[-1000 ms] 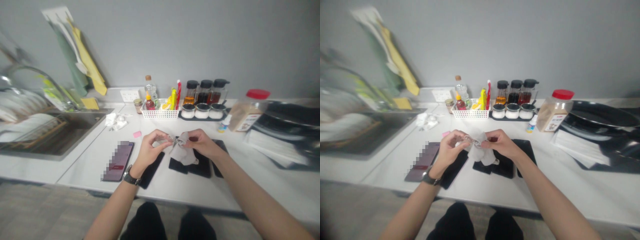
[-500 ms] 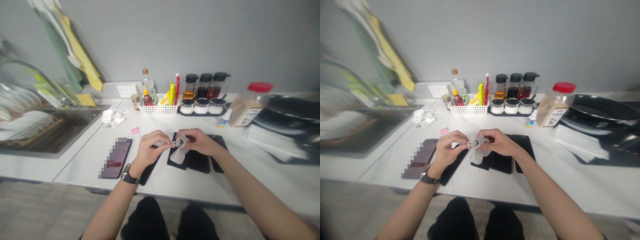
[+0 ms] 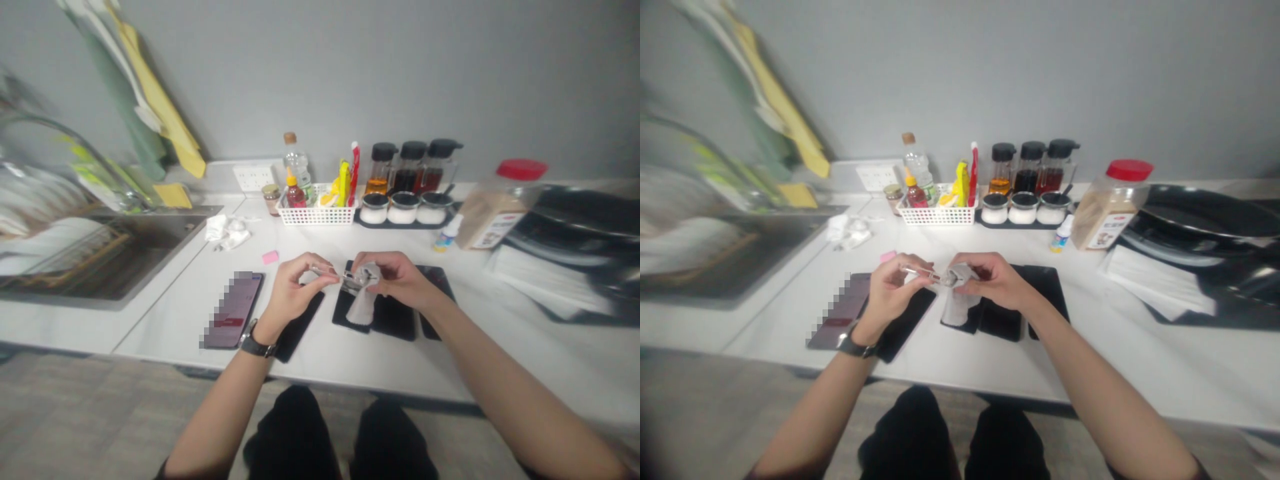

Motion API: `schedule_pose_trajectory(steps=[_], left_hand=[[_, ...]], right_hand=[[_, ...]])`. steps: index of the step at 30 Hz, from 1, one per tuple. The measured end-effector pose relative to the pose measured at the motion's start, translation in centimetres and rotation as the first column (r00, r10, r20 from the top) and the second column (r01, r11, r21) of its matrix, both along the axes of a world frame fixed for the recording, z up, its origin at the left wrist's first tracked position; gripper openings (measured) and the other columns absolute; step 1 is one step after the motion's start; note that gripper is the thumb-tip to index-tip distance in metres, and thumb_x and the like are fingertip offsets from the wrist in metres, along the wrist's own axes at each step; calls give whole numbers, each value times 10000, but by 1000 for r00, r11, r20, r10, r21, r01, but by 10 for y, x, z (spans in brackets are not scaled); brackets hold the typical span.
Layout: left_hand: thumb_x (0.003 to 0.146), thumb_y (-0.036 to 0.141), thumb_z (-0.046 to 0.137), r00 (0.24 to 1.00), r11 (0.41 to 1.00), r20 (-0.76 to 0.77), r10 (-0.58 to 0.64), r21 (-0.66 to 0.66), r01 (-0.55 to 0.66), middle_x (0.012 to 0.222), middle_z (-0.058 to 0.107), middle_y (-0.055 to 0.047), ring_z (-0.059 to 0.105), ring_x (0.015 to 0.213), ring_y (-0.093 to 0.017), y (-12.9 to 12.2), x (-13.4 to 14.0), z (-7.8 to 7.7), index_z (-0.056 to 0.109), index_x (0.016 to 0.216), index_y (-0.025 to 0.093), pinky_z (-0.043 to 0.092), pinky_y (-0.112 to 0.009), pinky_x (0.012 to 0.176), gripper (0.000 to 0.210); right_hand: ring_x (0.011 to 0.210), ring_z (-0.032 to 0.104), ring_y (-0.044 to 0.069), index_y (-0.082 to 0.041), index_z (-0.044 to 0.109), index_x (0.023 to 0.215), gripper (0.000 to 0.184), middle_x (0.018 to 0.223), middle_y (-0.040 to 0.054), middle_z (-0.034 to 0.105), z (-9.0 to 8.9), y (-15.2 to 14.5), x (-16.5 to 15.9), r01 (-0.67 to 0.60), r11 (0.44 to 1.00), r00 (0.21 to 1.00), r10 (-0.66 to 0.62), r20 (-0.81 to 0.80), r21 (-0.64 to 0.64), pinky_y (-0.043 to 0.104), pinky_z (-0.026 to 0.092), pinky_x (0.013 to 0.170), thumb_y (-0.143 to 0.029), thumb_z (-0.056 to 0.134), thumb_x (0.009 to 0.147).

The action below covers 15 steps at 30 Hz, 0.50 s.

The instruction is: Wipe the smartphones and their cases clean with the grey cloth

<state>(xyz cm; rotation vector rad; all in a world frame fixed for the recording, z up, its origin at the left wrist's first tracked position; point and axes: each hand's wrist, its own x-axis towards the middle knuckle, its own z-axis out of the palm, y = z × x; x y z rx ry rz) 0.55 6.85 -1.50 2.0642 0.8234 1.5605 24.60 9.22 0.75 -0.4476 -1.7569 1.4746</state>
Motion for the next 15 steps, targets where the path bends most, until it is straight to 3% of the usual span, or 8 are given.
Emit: schedule_pose_trajectory(steps=[4,7,11,15], left_hand=[[998,301,755,990,963,-107,89,263,-58,844,796,-49,757,775,-167,-3,-5,3,741,930,202,600,-293,722,121],[1018,173,691,964,921,-216,156,385,-63,886,797,-43,756,806,-155,-5,-8,5,728,983,208,581,-279,731,61],[1029,164,663,883,868,-375,282,491,-69,918,800,-45,747,823,-161,-5,-10,4,725,1026,206,554,-289,738,75],[1000,325,752,885,887,-349,309,441,-136,935,807,-46,754,845,-182,-1,-10,4,724,1044,210,564,-316,786,126]], right_hand=[[786,606,169,-188,788,939,393,905,28,698,1,1,3,5,999,1000,-5,14,49,296,482,706,-516,934,780],[803,613,171,-194,780,935,336,928,31,699,4,0,1,63,989,996,-71,50,132,308,481,732,-492,896,834],[816,620,188,-207,779,873,294,885,34,705,6,-4,-3,198,941,963,-239,122,275,334,478,763,-476,894,845],[771,619,194,-212,780,825,359,831,32,711,3,-2,-2,261,944,954,-284,97,200,339,485,716,-546,908,804]])
